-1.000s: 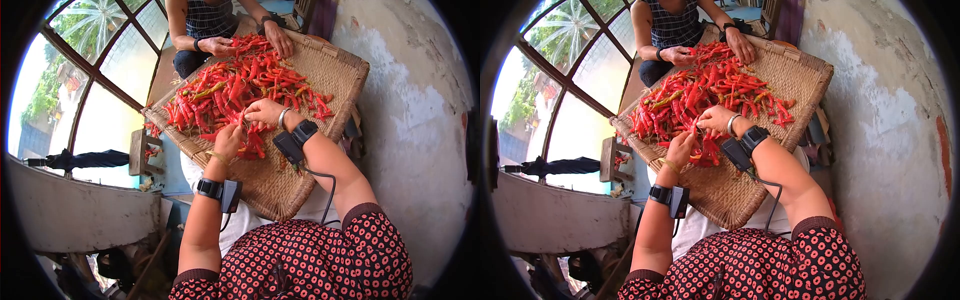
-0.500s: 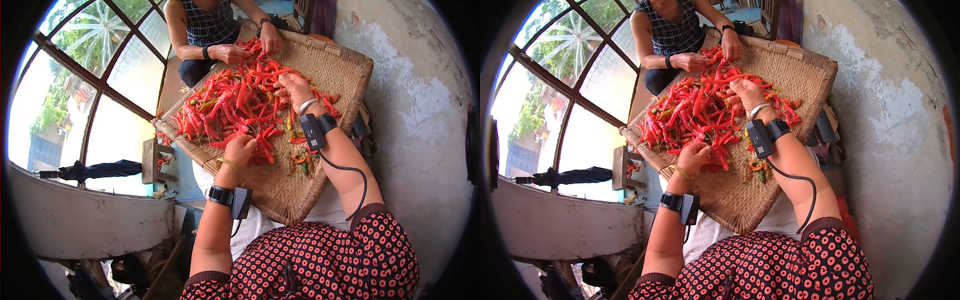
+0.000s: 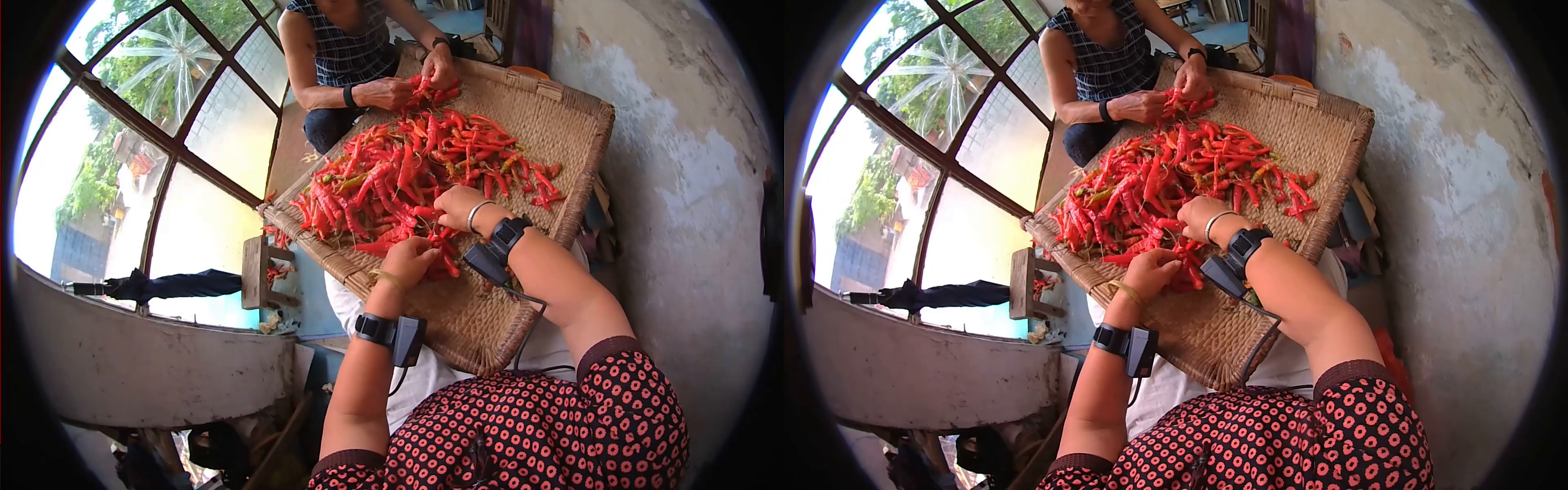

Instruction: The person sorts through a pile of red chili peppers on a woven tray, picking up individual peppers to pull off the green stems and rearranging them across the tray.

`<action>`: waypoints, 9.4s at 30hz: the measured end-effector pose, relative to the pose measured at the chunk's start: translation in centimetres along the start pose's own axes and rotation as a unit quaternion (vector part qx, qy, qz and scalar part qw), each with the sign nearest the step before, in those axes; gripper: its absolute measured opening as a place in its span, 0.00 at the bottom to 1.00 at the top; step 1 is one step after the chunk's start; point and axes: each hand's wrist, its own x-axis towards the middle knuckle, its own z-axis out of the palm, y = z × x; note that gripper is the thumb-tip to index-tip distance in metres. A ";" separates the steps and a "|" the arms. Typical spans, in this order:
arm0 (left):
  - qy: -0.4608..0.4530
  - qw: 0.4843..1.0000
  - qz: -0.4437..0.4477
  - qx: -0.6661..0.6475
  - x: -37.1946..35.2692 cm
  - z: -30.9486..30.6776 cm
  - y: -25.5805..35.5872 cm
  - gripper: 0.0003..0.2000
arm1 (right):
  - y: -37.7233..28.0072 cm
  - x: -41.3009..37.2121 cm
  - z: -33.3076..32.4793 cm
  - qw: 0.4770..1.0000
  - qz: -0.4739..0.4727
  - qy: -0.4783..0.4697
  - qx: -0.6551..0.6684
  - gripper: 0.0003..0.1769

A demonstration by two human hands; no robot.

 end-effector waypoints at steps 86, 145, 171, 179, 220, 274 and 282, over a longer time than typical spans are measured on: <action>-0.006 0.999 -0.037 0.023 -0.1 -0.5 0.3 0.10 | 0.5 1.4 3.5 0.997 0.071 -0.026 -0.035 0.17; 0.186 0.980 -0.001 -0.069 -0.2 -1.1 1.4 0.11 | 0.2 0.6 2.8 0.963 -0.068 -0.186 0.184 0.15; 0.226 0.973 0.048 -0.026 4.9 -1.0 0.8 0.11 | 4.4 -0.4 -2.6 0.728 0.078 0.173 0.659 0.13; 0.107 0.972 0.001 0.211 4.1 -0.8 1.3 0.11 | 0.9 1.6 2.3 0.993 0.090 -0.065 0.030 0.20; 0.086 0.982 -0.025 0.169 3.8 -1.7 1.2 0.09 | 3.8 -0.1 -2.6 0.817 0.076 0.100 0.562 0.07; 0.239 0.960 -0.050 -0.138 4.5 -2.0 -0.3 0.13 | 0.2 0.5 1.4 0.979 -0.030 -0.071 -0.189 0.14; 0.218 0.959 -0.024 -0.177 4.5 -2.0 -0.3 0.11 | 3.0 0.0 -3.1 0.614 -0.027 0.165 0.772 0.12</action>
